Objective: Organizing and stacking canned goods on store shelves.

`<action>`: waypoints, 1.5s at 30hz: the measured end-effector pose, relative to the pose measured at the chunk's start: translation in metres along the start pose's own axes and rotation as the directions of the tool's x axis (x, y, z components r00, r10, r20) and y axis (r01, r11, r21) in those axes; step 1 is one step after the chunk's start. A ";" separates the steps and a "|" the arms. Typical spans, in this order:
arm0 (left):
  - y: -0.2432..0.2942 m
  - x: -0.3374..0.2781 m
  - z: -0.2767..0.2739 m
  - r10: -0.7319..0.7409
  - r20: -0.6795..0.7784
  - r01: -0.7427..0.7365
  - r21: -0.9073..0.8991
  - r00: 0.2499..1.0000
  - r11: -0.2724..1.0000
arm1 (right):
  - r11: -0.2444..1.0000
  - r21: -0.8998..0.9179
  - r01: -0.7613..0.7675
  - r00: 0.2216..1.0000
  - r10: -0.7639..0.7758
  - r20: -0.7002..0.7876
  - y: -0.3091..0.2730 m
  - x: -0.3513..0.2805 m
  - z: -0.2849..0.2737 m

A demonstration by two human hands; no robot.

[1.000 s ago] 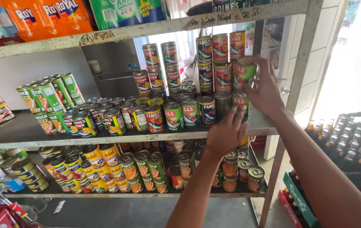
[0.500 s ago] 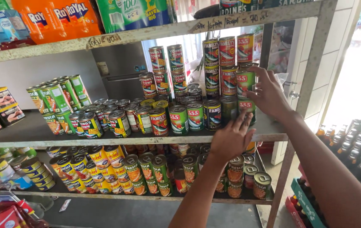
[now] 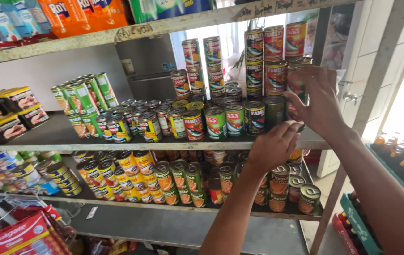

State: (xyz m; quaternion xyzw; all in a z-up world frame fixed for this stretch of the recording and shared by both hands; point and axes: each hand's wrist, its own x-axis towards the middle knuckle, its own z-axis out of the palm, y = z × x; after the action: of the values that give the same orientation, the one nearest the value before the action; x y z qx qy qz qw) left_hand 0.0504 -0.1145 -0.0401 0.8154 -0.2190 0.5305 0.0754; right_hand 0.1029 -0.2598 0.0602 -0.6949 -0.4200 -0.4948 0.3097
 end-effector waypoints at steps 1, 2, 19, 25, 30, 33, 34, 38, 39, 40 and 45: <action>-0.003 0.000 -0.009 -0.002 0.004 0.002 0.005 1.000 1.000 | 1.000 0.007 -0.002 1.000 0.002 0.000 -0.006 0.003 0.003; -0.005 -0.002 -0.017 -0.024 0.000 0.024 -0.115 1.000 0.993 | 0.999 0.005 0.049 0.997 -0.049 0.054 -0.012 0.005 0.006; -0.055 -0.025 -0.139 -0.328 -0.102 0.307 -0.179 0.939 0.935 | 0.963 -0.262 0.068 0.957 0.011 0.290 -0.107 0.009 0.038; -0.045 0.035 -0.123 -0.151 -0.307 0.092 -0.199 0.940 0.976 | 1.000 0.011 -0.005 0.998 0.004 0.070 -0.096 0.034 -0.022; -0.012 0.081 -0.094 -0.376 -0.062 0.311 -0.448 0.924 0.838 | 0.875 0.474 -0.099 0.995 0.073 0.072 -0.080 0.038 -0.038; -0.004 0.096 -0.053 -0.260 -0.175 0.167 -0.420 0.950 0.892 | 0.746 0.582 -0.323 0.946 0.276 0.172 -0.039 0.032 -0.024; -0.003 0.096 -0.036 -0.259 -0.178 0.165 -0.421 0.949 0.892 | 0.748 0.581 -0.321 0.947 0.274 0.171 -0.033 0.036 -0.025; 0.009 0.075 0.011 -0.257 -0.122 0.177 -0.452 0.959 0.874 | 0.941 0.170 -0.293 0.946 0.311 -0.089 0.015 0.049 -0.011; 0.015 0.063 0.017 -0.213 -0.093 0.173 -0.325 0.973 0.930 | 0.973 0.050 -0.225 0.960 0.230 -0.161 0.033 0.051 -0.002; 0.021 0.057 0.016 -0.209 -0.097 0.168 -0.321 0.973 0.932 | 0.974 0.052 -0.221 0.960 0.227 -0.166 0.043 0.057 0.003; 0.031 0.038 0.016 -0.133 0.109 0.138 -0.033 0.985 0.990 | 0.977 0.205 -0.051 0.988 0.080 -0.134 0.087 0.079 0.032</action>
State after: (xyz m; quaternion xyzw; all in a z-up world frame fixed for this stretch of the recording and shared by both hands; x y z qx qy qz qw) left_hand 0.0632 -0.1589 -0.0163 0.8538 -0.1774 0.4755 0.1161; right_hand 0.2061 -0.2504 0.1236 -0.6366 -0.4216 -0.4875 0.4235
